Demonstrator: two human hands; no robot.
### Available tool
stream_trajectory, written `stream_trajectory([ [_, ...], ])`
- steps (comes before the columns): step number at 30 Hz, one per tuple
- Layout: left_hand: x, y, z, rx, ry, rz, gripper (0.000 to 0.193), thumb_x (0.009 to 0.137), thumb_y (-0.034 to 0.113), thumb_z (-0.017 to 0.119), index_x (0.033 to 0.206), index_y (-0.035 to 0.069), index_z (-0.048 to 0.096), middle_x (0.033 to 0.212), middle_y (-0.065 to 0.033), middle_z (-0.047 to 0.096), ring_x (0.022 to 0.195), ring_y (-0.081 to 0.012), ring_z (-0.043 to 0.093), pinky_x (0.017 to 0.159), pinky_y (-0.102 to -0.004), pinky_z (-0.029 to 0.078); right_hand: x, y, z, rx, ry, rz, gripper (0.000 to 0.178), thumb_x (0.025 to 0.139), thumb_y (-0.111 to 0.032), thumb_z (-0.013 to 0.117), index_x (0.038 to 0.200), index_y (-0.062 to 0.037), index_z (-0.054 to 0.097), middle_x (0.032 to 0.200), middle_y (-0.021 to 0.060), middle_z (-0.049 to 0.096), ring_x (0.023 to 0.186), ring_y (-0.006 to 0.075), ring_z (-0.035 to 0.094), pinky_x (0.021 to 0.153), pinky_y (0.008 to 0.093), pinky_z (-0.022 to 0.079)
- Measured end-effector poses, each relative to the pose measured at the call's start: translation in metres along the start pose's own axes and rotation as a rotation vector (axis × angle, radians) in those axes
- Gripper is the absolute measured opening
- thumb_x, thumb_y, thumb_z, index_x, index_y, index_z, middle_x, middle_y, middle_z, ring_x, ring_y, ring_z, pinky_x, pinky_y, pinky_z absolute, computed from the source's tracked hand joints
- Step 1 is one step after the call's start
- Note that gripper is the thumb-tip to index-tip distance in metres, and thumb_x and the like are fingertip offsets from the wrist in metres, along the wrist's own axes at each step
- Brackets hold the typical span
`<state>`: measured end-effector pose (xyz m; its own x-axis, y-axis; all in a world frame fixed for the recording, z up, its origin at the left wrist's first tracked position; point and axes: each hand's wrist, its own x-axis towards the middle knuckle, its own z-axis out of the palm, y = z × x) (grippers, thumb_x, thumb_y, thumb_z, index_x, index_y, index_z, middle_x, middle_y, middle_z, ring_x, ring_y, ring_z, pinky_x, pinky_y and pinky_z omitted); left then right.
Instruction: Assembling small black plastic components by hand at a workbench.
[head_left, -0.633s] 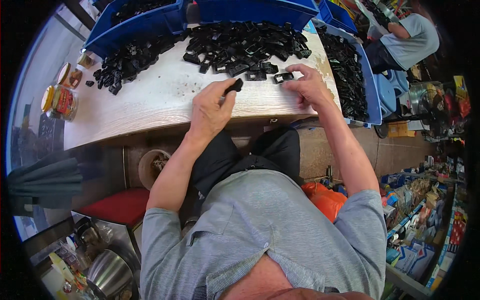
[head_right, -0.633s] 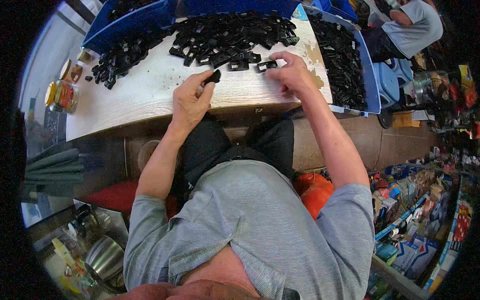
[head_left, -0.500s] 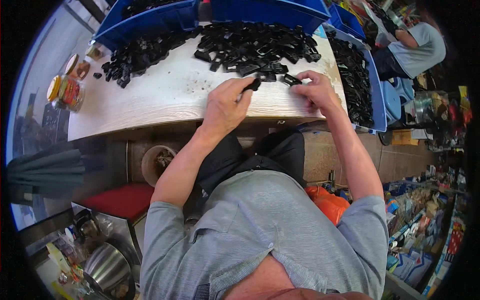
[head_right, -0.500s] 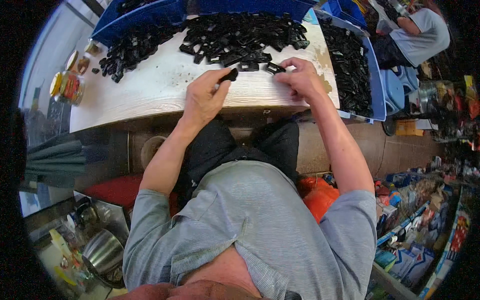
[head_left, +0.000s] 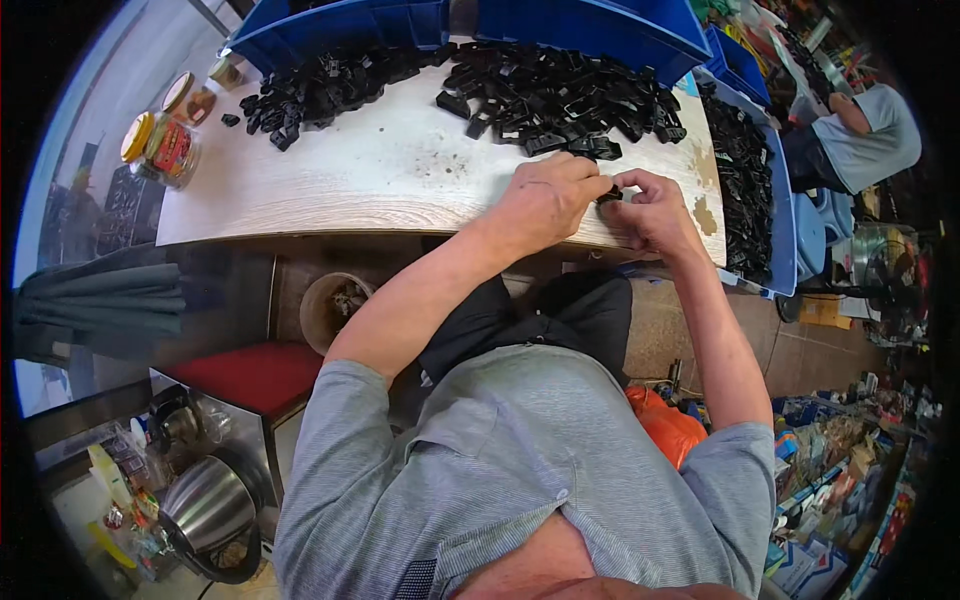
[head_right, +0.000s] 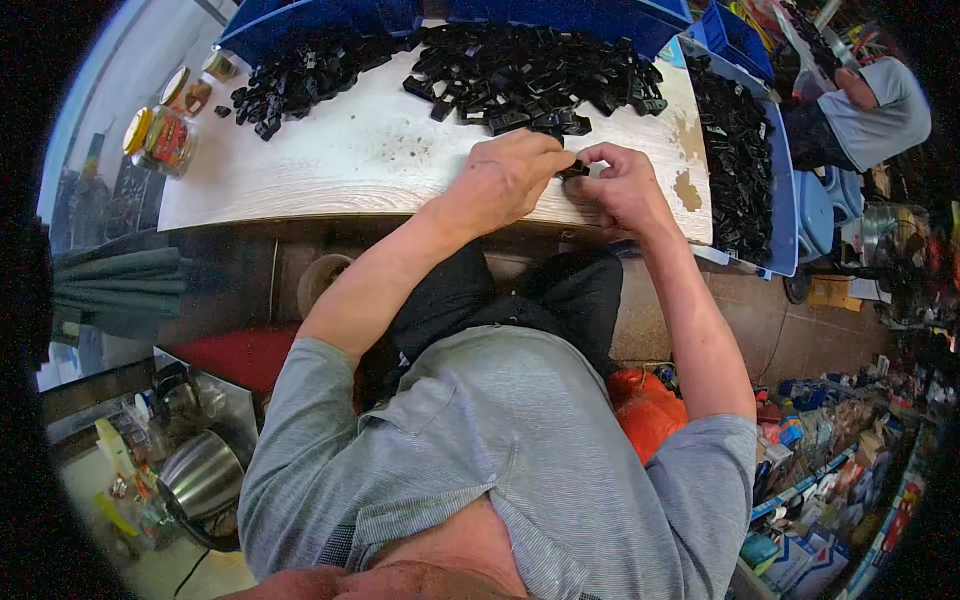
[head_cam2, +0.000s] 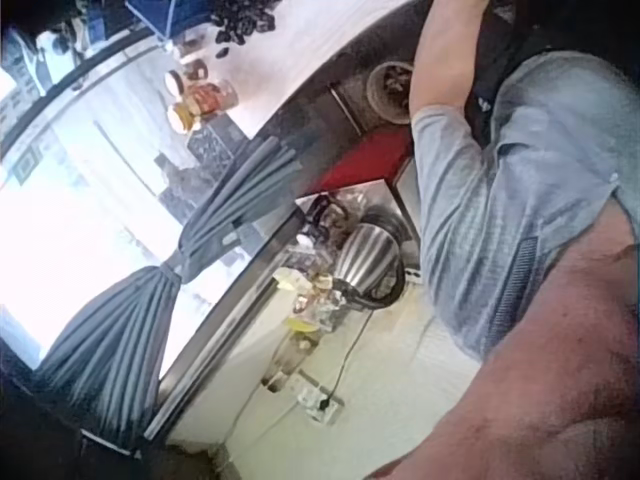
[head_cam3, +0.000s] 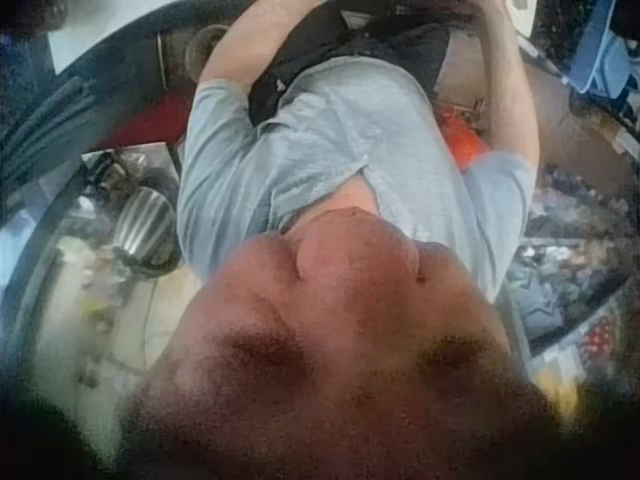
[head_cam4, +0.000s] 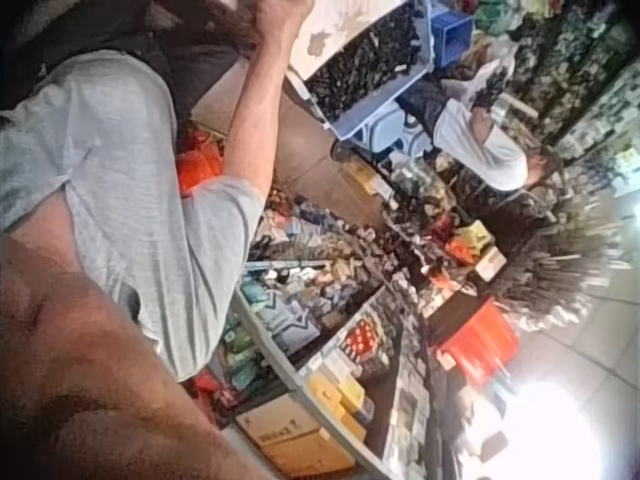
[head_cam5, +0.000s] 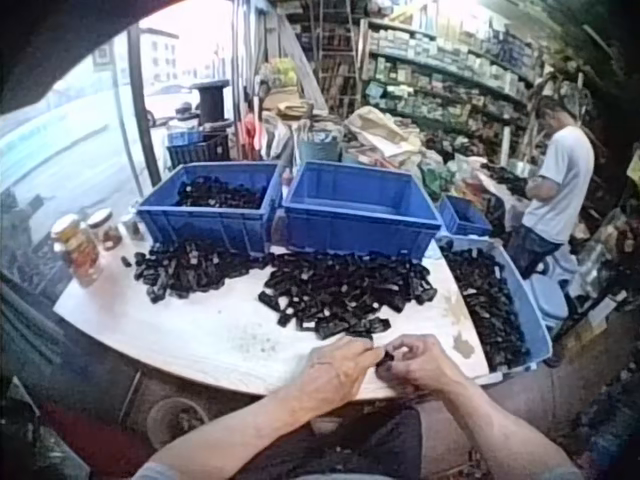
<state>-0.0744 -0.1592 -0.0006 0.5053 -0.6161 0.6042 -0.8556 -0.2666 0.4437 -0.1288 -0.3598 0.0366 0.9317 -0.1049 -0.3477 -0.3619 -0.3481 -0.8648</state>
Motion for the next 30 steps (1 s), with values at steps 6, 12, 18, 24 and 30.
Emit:
stream_trajectory([
  [6, 0.002, -0.004, 0.009, -0.005, 0.008, 0.031, 0.028, 0.085, 0.002, 0.066, 0.112, 0.008, 0.07, 0.106, -0.0082, 0.069, 0.096, -0.0272, 0.066, 0.083, -0.0353, 0.054, -0.002, -0.006, 0.005, 0.022, 0.026, 0.018, 0.027, 0.081, -0.009, 0.078, 0.106, -0.006, 0.07, 0.054, -0.0036, 0.053, 0.039, 0.0064, 0.045, 0.037, 0.0241, 0.031],
  [12, 0.001, -0.003, 0.011, -0.024, -0.046, 0.067, 0.029, 0.086, 0.005, 0.064, 0.115, 0.007, 0.068, 0.106, -0.0073, 0.068, 0.092, -0.0271, 0.065, 0.082, -0.038, 0.053, -0.001, 0.001, 0.001, -0.002, 0.007, -0.006, 0.027, 0.081, -0.008, 0.077, 0.107, -0.0054, 0.07, 0.054, -0.005, 0.052, 0.039, 0.0055, 0.046, 0.037, 0.0233, 0.033],
  [18, -0.01, 0.011, 0.002, 0.202, -0.091, 0.078, 0.03, 0.084, 0.007, 0.065, 0.115, 0.007, 0.067, 0.111, -0.006, 0.066, 0.102, -0.0239, 0.062, 0.085, -0.0378, 0.048, -0.001, -0.001, 0.001, -0.019, -0.023, -0.002, 0.023, 0.081, -0.007, 0.074, 0.104, -0.0048, 0.07, 0.055, -0.0056, 0.048, 0.04, 0.006, 0.044, 0.036, 0.0247, 0.033],
  [24, -0.018, 0.017, 0.001, 0.138, 0.043, 0.037, 0.029, 0.086, 0.006, 0.063, 0.114, 0.006, 0.067, 0.107, -0.0065, 0.068, 0.098, -0.0241, 0.063, 0.084, -0.0386, 0.049, -0.001, -0.003, 0.001, -0.004, -0.074, -0.01, 0.025, 0.079, -0.008, 0.076, 0.104, -0.0047, 0.07, 0.055, -0.0039, 0.052, 0.039, 0.006, 0.045, 0.035, 0.0247, 0.034],
  [30, 0.034, -0.08, -0.061, 0.387, 0.438, -0.117, 0.013, 0.082, 0.01, 0.065, 0.093, 0.013, 0.072, 0.089, -0.0062, 0.07, 0.082, -0.0299, 0.064, 0.072, -0.0418, 0.053, -0.006, -0.004, -0.001, 0.033, -0.013, 0.005, 0.027, 0.078, -0.011, 0.08, 0.101, -0.0037, 0.068, 0.055, -0.002, 0.055, 0.037, 0.0072, 0.047, 0.033, 0.0247, 0.032],
])
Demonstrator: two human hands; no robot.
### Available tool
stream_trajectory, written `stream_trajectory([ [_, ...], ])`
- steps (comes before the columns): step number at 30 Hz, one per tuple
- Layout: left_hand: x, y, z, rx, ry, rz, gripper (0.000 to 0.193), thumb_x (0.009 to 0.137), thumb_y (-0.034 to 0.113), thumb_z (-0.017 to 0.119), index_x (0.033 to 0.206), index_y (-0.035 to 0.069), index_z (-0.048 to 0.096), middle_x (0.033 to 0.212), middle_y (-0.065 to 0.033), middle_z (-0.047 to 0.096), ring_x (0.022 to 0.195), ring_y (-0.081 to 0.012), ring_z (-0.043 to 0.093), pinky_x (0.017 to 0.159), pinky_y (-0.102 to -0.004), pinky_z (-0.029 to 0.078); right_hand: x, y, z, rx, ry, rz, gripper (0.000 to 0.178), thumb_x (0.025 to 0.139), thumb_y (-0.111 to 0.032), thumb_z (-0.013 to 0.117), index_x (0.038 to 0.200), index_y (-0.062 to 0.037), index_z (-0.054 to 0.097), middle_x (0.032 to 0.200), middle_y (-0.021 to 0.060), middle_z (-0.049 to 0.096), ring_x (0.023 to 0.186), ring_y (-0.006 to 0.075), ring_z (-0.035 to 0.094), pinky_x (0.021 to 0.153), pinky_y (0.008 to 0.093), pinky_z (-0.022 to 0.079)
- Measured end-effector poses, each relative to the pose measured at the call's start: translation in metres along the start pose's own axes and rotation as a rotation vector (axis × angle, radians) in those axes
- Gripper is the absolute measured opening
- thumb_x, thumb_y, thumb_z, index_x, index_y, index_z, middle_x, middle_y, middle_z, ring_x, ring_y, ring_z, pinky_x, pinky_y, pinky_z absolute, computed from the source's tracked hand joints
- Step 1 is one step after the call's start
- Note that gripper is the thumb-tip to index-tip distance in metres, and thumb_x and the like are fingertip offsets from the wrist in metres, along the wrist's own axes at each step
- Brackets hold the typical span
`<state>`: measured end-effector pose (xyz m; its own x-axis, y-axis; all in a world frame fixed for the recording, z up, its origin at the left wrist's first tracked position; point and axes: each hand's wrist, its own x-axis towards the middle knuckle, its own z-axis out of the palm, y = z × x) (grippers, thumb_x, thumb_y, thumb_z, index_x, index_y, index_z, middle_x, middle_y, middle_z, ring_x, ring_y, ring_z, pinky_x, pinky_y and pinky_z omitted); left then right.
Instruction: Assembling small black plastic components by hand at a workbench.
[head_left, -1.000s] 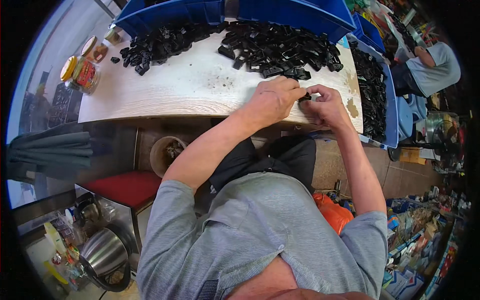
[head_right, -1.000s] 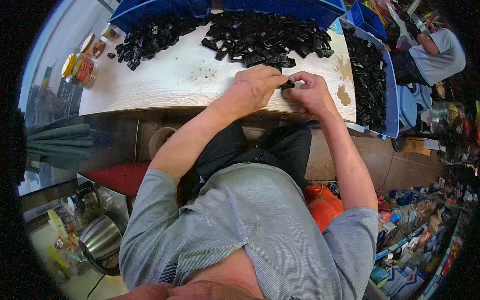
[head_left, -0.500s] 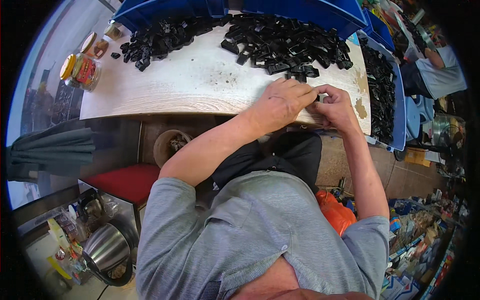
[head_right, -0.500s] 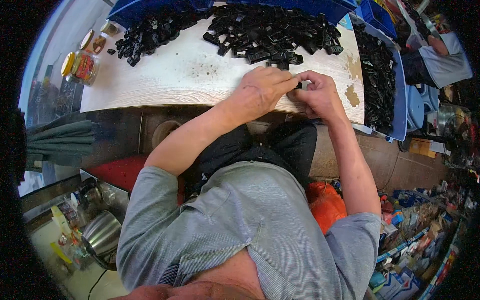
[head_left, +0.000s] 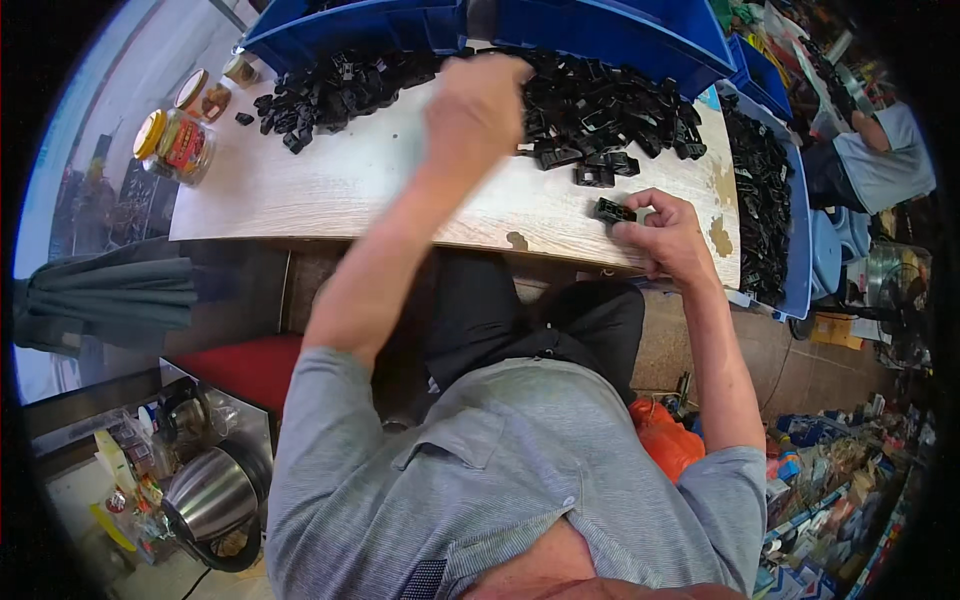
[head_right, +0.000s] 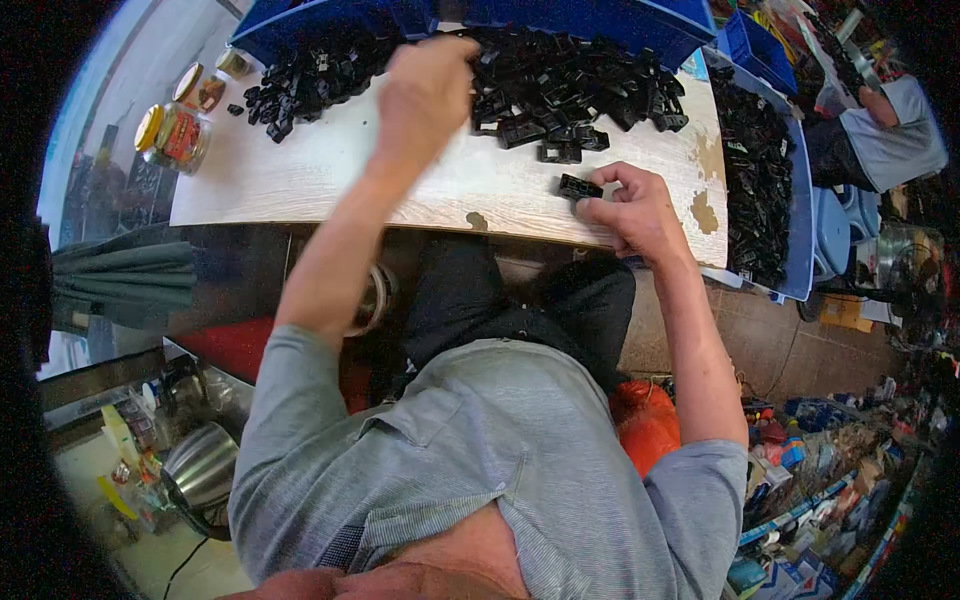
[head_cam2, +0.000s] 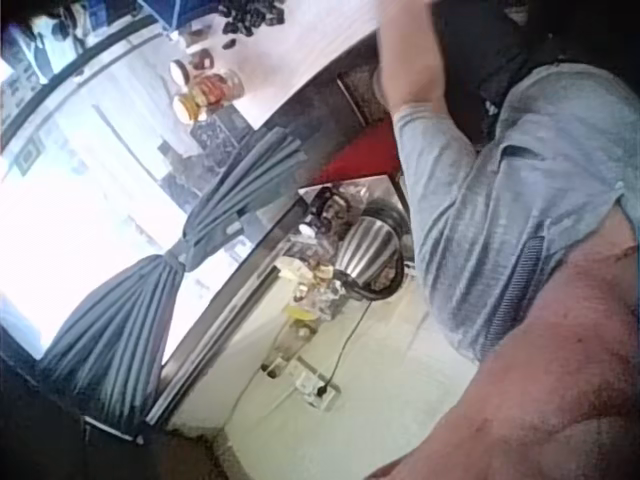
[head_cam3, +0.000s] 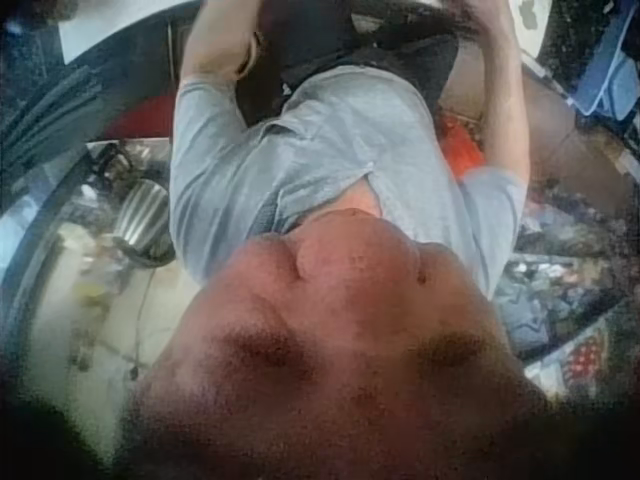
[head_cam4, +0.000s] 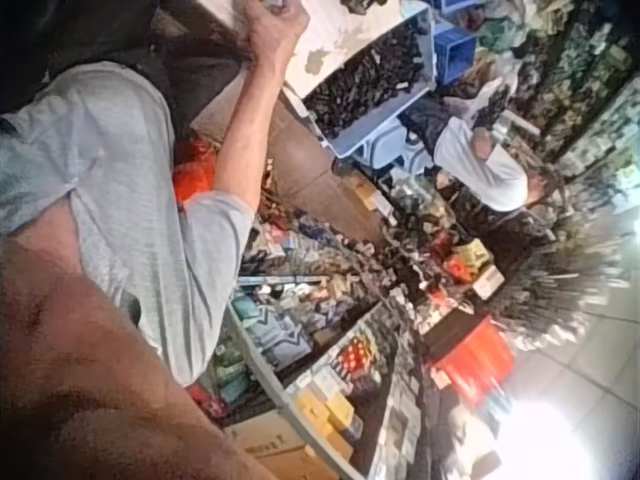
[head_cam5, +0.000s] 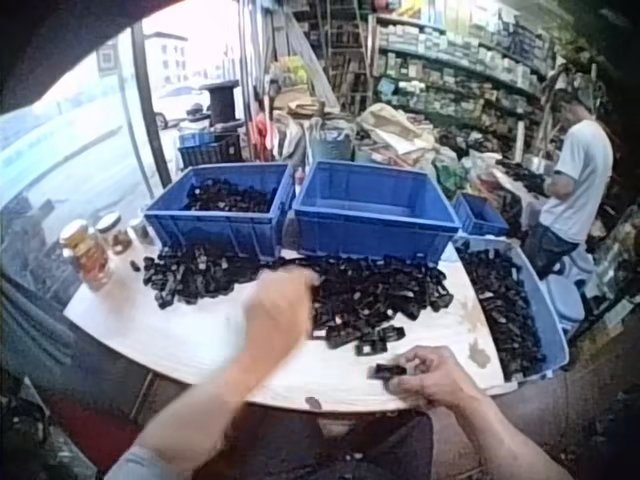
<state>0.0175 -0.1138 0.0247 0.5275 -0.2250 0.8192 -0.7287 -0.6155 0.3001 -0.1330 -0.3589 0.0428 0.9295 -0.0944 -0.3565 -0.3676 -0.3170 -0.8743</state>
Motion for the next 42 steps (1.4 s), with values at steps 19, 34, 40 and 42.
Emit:
stream_trajectory([
  [19, 0.037, -0.101, 0.0, 0.246, -0.099, -0.051, 0.025, 0.085, 0.015, 0.064, 0.108, 0.013, 0.074, 0.086, -0.012, 0.073, 0.08, -0.0316, 0.07, 0.076, -0.0401, 0.056, -0.001, 0.0, 0.0, 0.142, 0.07, 0.007, 0.026, 0.079, -0.014, 0.081, 0.098, -0.0058, 0.066, 0.054, -0.0034, 0.053, 0.038, 0.0075, 0.048, 0.035, 0.0254, 0.035],
  [34, -0.064, -0.072, -0.071, 0.235, -0.241, -0.088, 0.02, 0.093, 0.009, 0.057, 0.105, 0.002, 0.072, 0.097, -0.0189, 0.071, 0.091, -0.0364, 0.068, 0.081, -0.0422, 0.054, 0.038, 0.039, -0.138, 0.462, 0.801, -0.012, 0.037, 0.082, -0.017, 0.079, 0.114, -0.0029, 0.065, 0.06, 0.0066, 0.056, 0.046, 0.0209, 0.059, 0.045, 0.036, 0.054],
  [40, -0.053, -0.076, -0.078, 0.278, -0.394, -0.178, 0.025, 0.093, 0.006, 0.052, 0.109, 0.002, 0.071, 0.101, -0.0209, 0.071, 0.097, -0.0379, 0.068, 0.086, -0.0448, 0.053, 0.051, 0.021, -0.112, 0.329, 0.682, -0.031, 0.049, 0.078, -0.01, 0.076, 0.125, -0.0053, 0.063, 0.064, 0.008, 0.058, 0.04, 0.0204, 0.054, 0.042, 0.0366, 0.049],
  [42, -0.049, -0.074, -0.075, 0.227, -0.406, -0.187, 0.025, 0.093, 0.005, 0.052, 0.109, 0.004, 0.071, 0.103, -0.0204, 0.071, 0.098, -0.0379, 0.068, 0.086, -0.0447, 0.053, 0.055, 0.017, -0.106, 0.263, 0.605, -0.031, 0.049, 0.078, -0.01, 0.076, 0.125, -0.006, 0.063, 0.063, 0.0075, 0.057, 0.041, 0.0196, 0.054, 0.041, 0.0358, 0.048],
])
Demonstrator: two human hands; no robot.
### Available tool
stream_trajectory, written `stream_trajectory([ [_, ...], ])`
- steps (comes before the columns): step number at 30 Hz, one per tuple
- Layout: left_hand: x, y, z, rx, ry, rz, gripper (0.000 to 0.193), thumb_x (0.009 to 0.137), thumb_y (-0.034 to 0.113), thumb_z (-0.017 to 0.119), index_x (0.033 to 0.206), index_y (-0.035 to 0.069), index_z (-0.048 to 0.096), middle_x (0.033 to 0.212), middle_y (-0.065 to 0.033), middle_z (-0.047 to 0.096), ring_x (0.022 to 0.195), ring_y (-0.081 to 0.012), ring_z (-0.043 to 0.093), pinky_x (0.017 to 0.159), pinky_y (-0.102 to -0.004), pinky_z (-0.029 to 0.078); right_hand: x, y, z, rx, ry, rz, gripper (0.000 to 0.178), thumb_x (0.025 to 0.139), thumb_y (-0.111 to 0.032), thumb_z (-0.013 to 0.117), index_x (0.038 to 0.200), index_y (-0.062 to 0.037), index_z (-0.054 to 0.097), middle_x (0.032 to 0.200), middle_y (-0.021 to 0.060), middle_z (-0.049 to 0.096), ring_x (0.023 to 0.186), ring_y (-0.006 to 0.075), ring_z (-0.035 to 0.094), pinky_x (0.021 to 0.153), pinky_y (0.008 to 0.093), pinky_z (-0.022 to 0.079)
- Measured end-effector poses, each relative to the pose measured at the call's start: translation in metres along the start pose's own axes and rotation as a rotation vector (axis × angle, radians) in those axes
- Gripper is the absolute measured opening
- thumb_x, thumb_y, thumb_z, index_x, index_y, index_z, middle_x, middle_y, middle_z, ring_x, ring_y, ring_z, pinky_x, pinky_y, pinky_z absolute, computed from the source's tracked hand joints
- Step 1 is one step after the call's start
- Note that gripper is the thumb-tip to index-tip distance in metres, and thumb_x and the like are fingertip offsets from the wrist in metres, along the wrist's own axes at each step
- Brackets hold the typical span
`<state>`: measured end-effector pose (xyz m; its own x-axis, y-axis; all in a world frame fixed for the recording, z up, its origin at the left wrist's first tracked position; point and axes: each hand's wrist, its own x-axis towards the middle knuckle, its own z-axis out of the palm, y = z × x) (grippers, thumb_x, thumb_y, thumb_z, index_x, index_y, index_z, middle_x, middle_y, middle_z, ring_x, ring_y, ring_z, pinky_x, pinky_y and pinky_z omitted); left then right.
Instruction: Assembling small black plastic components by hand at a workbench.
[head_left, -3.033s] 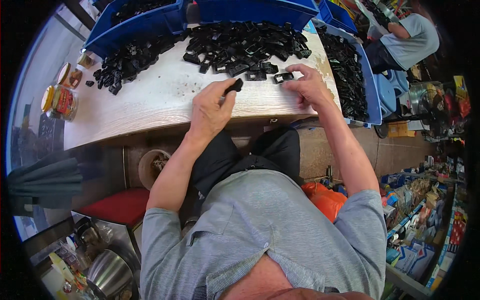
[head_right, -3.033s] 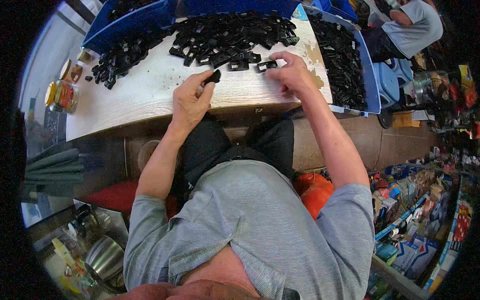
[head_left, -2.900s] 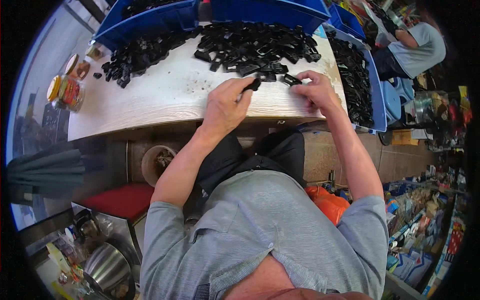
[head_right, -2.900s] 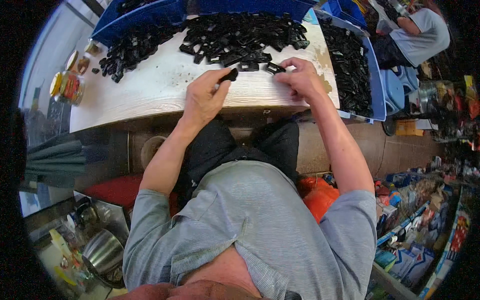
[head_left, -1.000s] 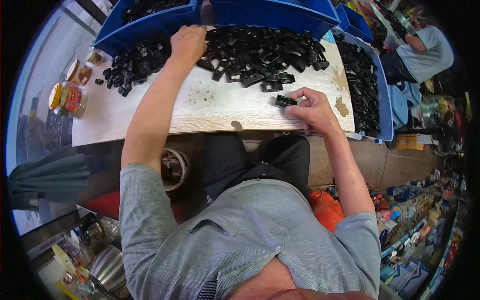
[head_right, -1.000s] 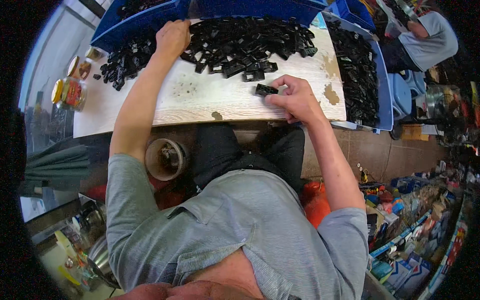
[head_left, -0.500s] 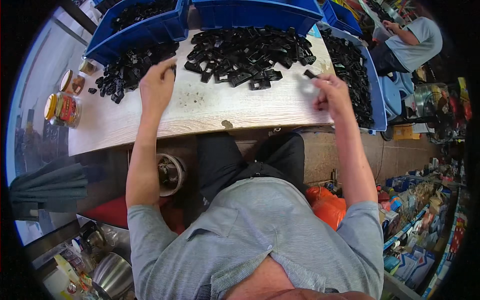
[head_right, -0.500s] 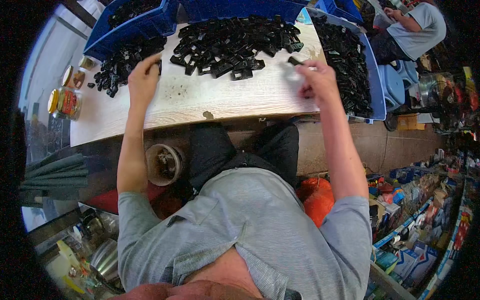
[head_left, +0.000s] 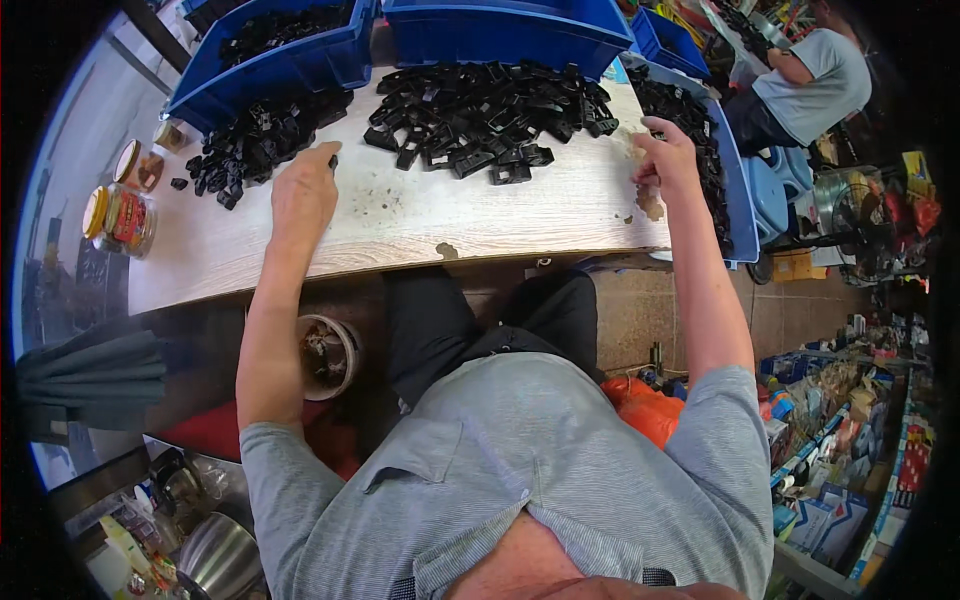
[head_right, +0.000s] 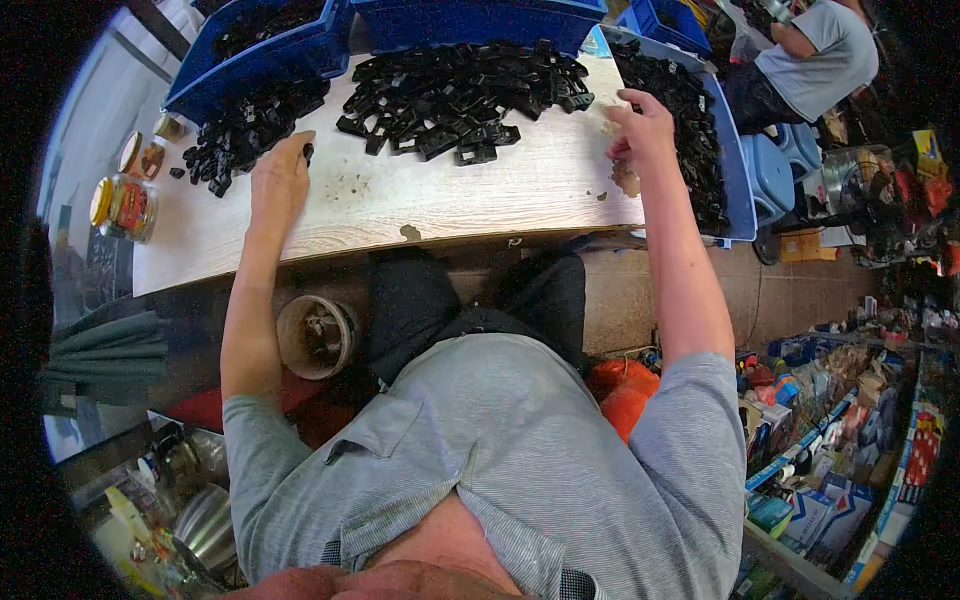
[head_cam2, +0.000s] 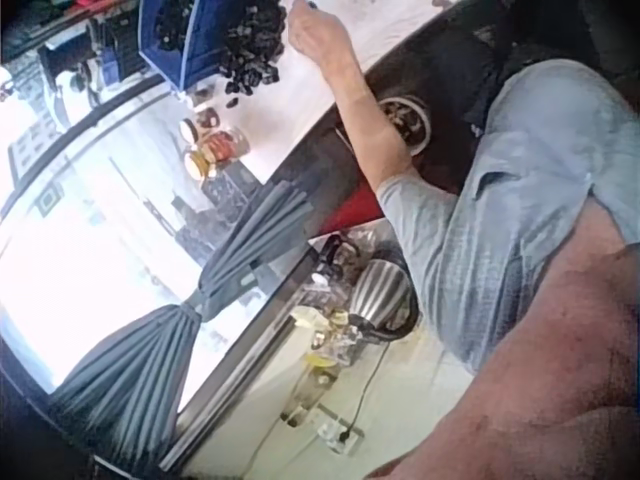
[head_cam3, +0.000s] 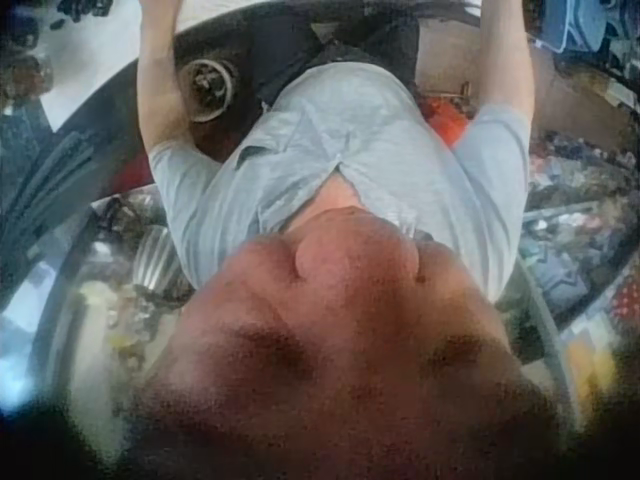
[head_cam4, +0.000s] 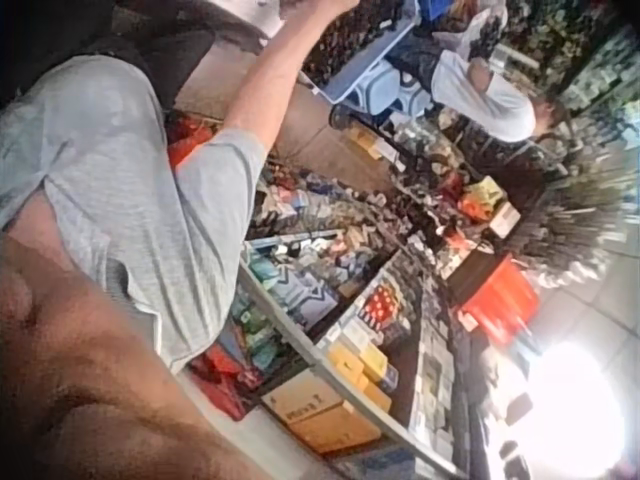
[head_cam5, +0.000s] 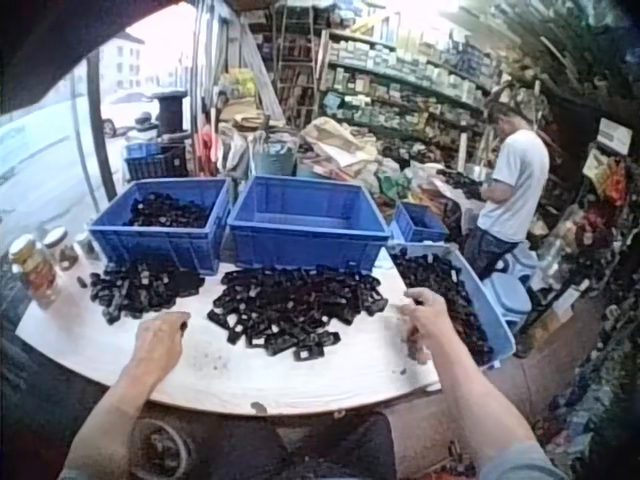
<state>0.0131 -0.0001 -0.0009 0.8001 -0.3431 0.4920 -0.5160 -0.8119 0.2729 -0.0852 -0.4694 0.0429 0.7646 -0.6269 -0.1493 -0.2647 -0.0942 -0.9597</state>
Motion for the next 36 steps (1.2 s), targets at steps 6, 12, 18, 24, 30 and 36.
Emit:
stream_trajectory([
  [6, 0.001, -0.008, 0.005, -0.041, -0.03, 0.038, 0.024, 0.087, -0.001, 0.059, 0.107, 0.006, 0.071, 0.111, -0.017, 0.07, 0.097, -0.0392, 0.067, 0.086, -0.0441, 0.053, 0.001, -0.007, 0.023, -0.214, -0.156, 0.023, 0.046, 0.082, -0.011, 0.073, 0.127, -0.0122, 0.065, 0.059, 0.0022, 0.051, 0.043, 0.0142, 0.051, 0.043, 0.0328, 0.048],
  [12, -0.005, -0.009, 0.006, -0.06, 0.01, 0.052, 0.02, 0.087, -0.001, 0.059, 0.104, 0.004, 0.07, 0.111, -0.0169, 0.069, 0.097, -0.0397, 0.066, 0.087, -0.045, 0.052, 0.0, -0.004, 0.029, -0.371, -0.139, -0.005, 0.039, 0.081, -0.01, 0.078, 0.118, -0.01, 0.066, 0.062, -0.0004, 0.051, 0.042, 0.0106, 0.047, 0.039, 0.0293, 0.041],
  [18, -0.007, -0.001, -0.004, -0.1, -0.058, 0.039, 0.023, 0.088, 0.0, 0.056, 0.108, 0.002, 0.069, 0.112, -0.0188, 0.068, 0.102, -0.0386, 0.066, 0.091, -0.0441, 0.051, 0.0, 0.009, 0.019, -0.341, -0.199, -0.044, 0.028, 0.078, -0.011, 0.083, 0.097, -0.0061, 0.063, 0.061, -0.0005, 0.052, 0.04, 0.0097, 0.044, 0.039, 0.0287, 0.036],
  [24, -0.017, -0.009, -0.009, -0.144, -0.003, 0.029, 0.026, 0.091, 0.004, 0.056, 0.114, 0.002, 0.068, 0.115, -0.0199, 0.068, 0.103, -0.0385, 0.066, 0.091, -0.042, 0.051, -0.017, 0.005, 0.025, -0.27, -0.226, 0.023, 0.022, 0.078, -0.009, 0.079, 0.087, -0.0083, 0.059, 0.058, -0.0018, 0.05, 0.042, 0.0091, 0.044, 0.038, 0.0271, 0.035],
  [30, -0.022, -0.009, -0.021, -0.189, -0.067, 0.094, 0.025, 0.091, 0.007, 0.059, 0.114, 0.002, 0.067, 0.115, -0.0198, 0.068, 0.104, -0.0393, 0.065, 0.092, -0.0417, 0.052, -0.022, 0.008, 0.018, -0.17, -0.127, -0.009, 0.048, 0.075, -0.012, 0.081, 0.115, -0.0007, 0.058, 0.072, 0.004, 0.058, 0.045, 0.0103, 0.047, 0.038, 0.0279, 0.038],
  [36, -0.024, 0.006, -0.023, -0.057, -0.126, 0.076, 0.025, 0.092, 0.014, 0.064, 0.115, 0.004, 0.068, 0.114, -0.0166, 0.07, 0.108, -0.036, 0.064, 0.094, -0.042, 0.051, -0.019, 0.002, 0.028, -0.292, -0.147, 0.057, 0.055, 0.078, -0.014, 0.082, 0.125, 0.0013, 0.058, 0.065, -0.0004, 0.054, 0.042, 0.0079, 0.041, 0.039, 0.0262, 0.035],
])
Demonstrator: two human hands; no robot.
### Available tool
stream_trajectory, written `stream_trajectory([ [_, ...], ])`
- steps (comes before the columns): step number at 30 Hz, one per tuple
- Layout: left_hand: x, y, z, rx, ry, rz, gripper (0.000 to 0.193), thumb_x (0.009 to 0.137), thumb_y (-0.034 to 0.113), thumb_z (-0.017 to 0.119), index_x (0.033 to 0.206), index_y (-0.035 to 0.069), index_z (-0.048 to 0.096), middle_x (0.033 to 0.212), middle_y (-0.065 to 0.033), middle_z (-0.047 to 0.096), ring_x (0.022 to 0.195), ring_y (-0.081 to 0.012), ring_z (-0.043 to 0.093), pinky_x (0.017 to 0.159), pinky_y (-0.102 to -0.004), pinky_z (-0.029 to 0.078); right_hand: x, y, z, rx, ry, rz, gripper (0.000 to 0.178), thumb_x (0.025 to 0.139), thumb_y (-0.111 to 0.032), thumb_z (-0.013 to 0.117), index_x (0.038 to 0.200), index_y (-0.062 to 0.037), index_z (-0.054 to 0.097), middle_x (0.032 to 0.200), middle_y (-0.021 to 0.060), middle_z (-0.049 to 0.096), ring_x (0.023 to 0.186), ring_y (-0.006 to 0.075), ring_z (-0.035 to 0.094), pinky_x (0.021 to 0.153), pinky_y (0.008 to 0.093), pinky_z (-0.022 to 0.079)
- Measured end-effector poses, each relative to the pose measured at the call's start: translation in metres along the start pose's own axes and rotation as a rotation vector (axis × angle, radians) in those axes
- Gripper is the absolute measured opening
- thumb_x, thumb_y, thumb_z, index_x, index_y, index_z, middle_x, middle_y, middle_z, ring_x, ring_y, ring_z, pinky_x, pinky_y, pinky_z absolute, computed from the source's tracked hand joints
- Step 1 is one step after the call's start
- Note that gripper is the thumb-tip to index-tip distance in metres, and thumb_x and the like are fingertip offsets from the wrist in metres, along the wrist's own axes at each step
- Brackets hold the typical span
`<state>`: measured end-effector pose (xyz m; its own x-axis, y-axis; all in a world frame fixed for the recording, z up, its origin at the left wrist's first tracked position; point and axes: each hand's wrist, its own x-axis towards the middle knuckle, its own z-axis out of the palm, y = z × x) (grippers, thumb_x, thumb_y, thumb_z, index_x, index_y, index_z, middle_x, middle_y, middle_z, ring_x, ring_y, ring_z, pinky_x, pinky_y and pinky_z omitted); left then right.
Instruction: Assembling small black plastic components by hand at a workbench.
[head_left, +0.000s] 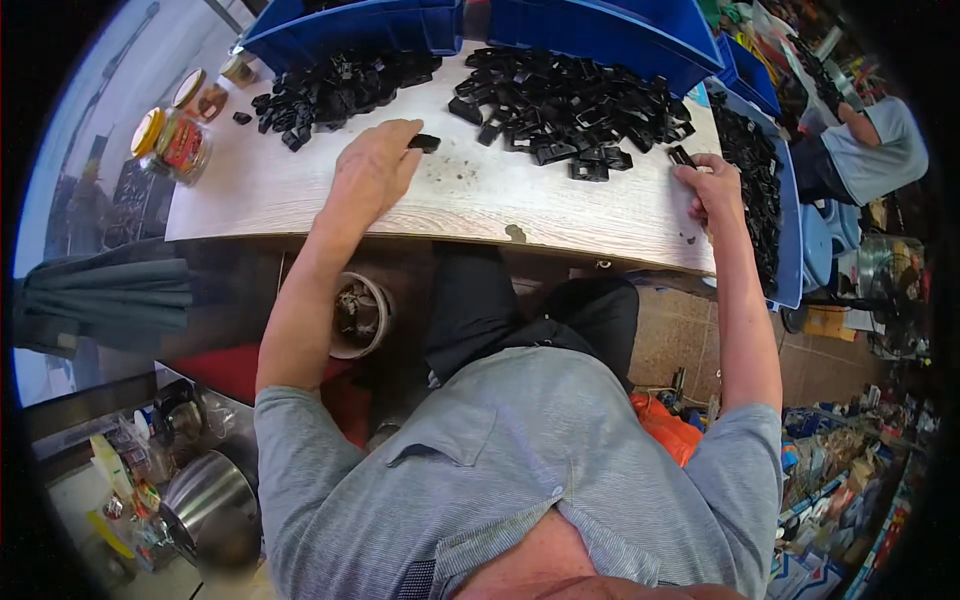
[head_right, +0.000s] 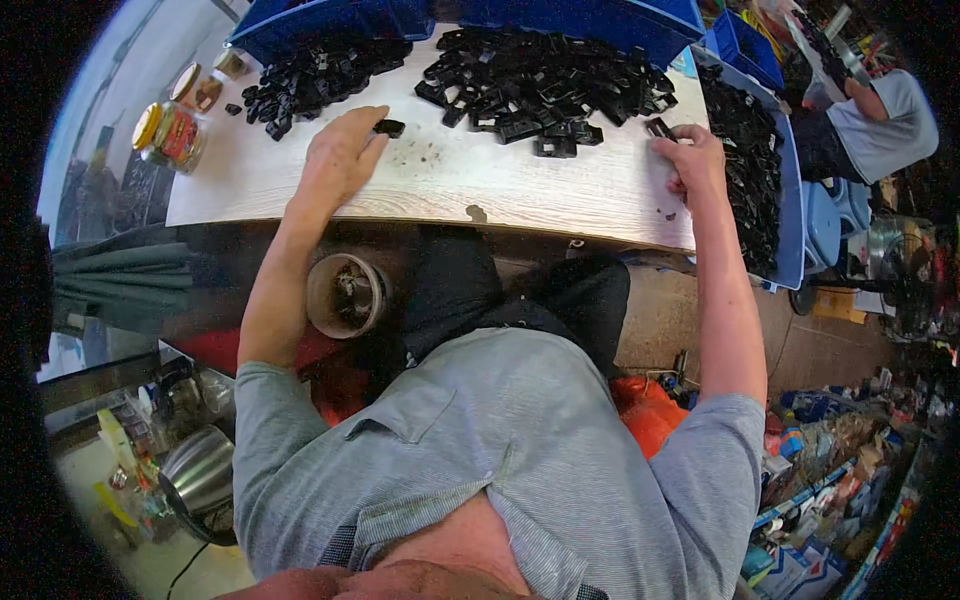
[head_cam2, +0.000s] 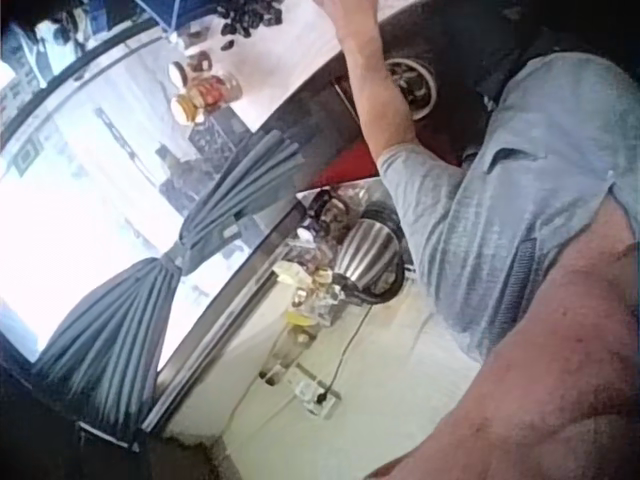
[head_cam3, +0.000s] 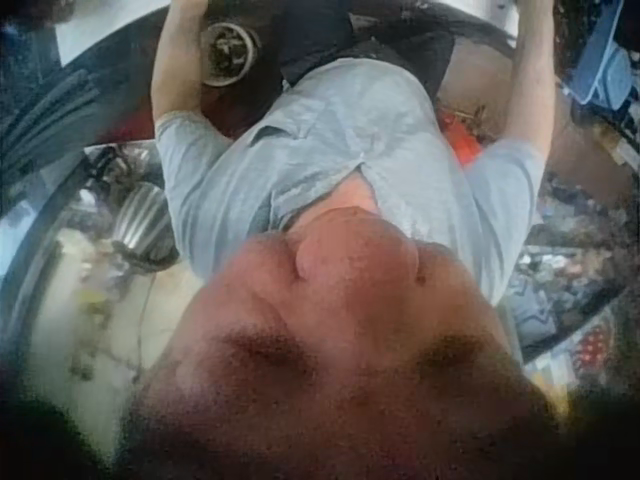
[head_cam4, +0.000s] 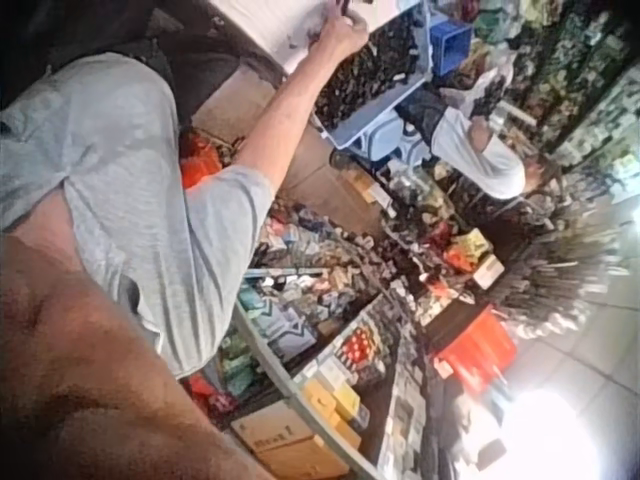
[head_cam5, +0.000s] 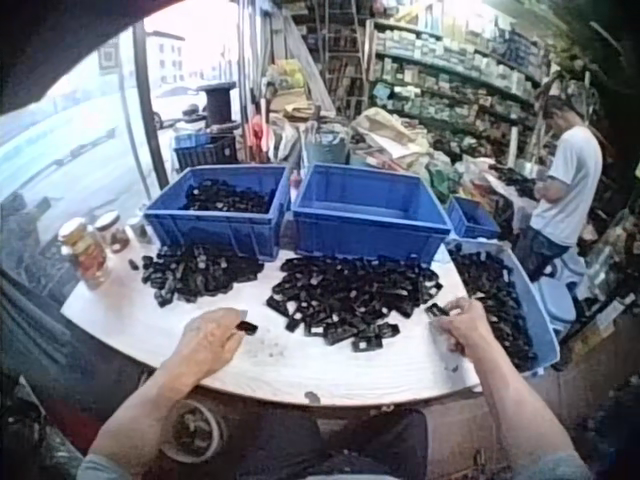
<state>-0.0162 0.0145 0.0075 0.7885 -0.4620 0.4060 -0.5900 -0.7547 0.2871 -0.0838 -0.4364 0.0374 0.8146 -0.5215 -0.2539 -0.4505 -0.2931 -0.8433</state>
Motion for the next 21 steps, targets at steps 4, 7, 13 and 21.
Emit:
stream_trajectory([
  [4, 0.002, 0.009, 0.007, 0.01, 0.042, 0.025, 0.028, 0.092, 0.015, 0.066, 0.117, 0.004, 0.068, 0.111, -0.0164, 0.071, 0.107, -0.0347, 0.065, 0.093, -0.0422, 0.051, 0.0, 0.003, 0.001, -0.038, 0.037, -0.001, 0.049, 0.079, -0.014, 0.081, 0.121, 0.0009, 0.061, 0.065, -0.0008, 0.054, 0.041, 0.008, 0.04, 0.038, 0.0269, 0.035],
  [7, 0.0, 0.008, 0.015, -0.026, 0.086, 0.068, 0.027, 0.091, 0.011, 0.068, 0.117, 0.004, 0.069, 0.108, -0.0168, 0.072, 0.1, -0.033, 0.068, 0.087, -0.0409, 0.054, -0.004, 0.008, -0.002, 0.038, 0.076, 0.012, 0.043, 0.079, -0.014, 0.08, 0.116, 0.0006, 0.062, 0.064, -0.001, 0.054, 0.041, 0.0076, 0.042, 0.037, 0.027, 0.036],
  [13, -0.003, 0.056, 0.029, -0.43, 0.201, -0.026, 0.023, 0.087, 0.005, 0.067, 0.109, 0.001, 0.069, 0.1, -0.0181, 0.071, 0.086, -0.0328, 0.071, 0.076, -0.0394, 0.057, -0.046, 0.005, 0.004, 0.113, -0.093, -0.025, 0.035, 0.08, -0.013, 0.079, 0.108, -0.001, 0.063, 0.058, -0.0029, 0.054, 0.039, 0.0077, 0.049, 0.035, 0.0245, 0.037],
  [21, 0.019, 0.146, 0.072, -0.525, 0.186, 0.255, 0.022, 0.087, 0.003, 0.069, 0.109, 0.002, 0.07, 0.101, -0.0144, 0.072, 0.085, -0.0288, 0.071, 0.075, -0.0358, 0.06, -0.072, 0.002, 0.05, 0.034, -0.462, -0.08, 0.029, 0.079, -0.008, 0.079, 0.104, -0.0026, 0.064, 0.058, 0.0002, 0.059, 0.036, 0.0088, 0.05, 0.033, 0.0241, 0.035],
])
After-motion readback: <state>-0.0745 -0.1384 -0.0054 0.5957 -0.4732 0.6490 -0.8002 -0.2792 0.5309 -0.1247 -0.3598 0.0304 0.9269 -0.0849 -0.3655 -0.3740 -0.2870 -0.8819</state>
